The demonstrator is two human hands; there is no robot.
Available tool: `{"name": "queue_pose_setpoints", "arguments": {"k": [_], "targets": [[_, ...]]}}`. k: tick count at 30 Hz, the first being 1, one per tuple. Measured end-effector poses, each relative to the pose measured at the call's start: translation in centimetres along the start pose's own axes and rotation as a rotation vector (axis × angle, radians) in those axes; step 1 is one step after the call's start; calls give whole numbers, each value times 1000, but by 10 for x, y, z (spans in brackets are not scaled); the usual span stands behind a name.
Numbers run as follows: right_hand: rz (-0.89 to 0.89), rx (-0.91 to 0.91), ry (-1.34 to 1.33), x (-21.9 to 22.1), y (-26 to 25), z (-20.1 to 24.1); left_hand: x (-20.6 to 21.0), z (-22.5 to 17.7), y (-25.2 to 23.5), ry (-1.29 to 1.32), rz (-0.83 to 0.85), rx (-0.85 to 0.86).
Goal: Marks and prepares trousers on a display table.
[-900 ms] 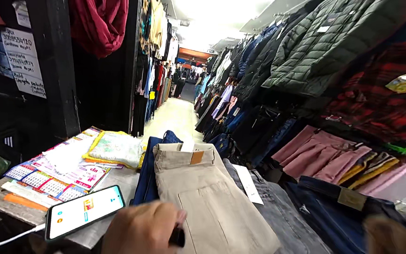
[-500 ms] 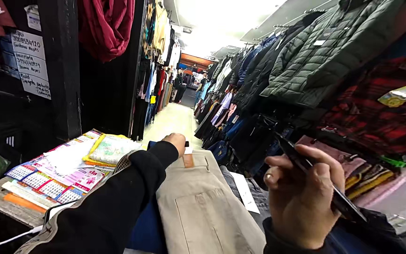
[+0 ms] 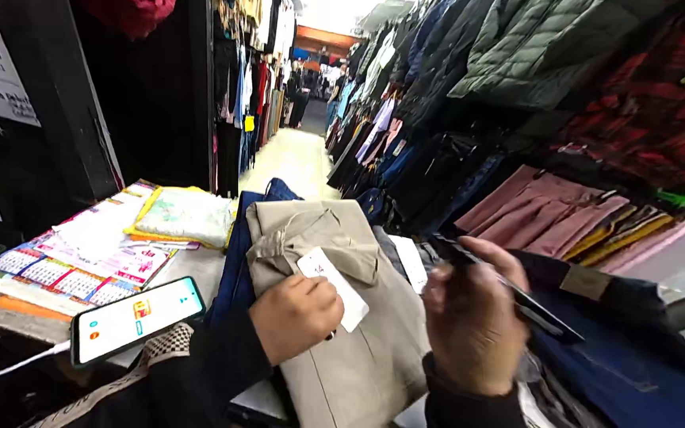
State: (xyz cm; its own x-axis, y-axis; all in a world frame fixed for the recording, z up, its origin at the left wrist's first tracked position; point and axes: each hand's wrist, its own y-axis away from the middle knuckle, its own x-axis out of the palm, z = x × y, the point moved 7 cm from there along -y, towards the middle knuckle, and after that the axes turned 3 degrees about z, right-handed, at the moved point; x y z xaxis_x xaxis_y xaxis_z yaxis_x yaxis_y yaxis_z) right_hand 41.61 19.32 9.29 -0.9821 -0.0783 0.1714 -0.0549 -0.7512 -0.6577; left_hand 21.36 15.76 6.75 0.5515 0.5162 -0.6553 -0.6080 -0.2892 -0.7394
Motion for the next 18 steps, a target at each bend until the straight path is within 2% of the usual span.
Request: {"name": "queue_pose_setpoints", "arguments": {"k": [4,7,12,15,18], "targets": [[28,93,102,23,8,-27,0,-1,1,13,179,-232],[89,104,176,27,12,-39,3,-10,13,29,268,-323],[46,99,245,17,32,-51,10,-24,26,82,331,-361],[6,11,265,11,43,-52,11,-26,27,96,362,-362],[43,-55,265,15,48,-49,11,-26,26,106,384,-378]]}}
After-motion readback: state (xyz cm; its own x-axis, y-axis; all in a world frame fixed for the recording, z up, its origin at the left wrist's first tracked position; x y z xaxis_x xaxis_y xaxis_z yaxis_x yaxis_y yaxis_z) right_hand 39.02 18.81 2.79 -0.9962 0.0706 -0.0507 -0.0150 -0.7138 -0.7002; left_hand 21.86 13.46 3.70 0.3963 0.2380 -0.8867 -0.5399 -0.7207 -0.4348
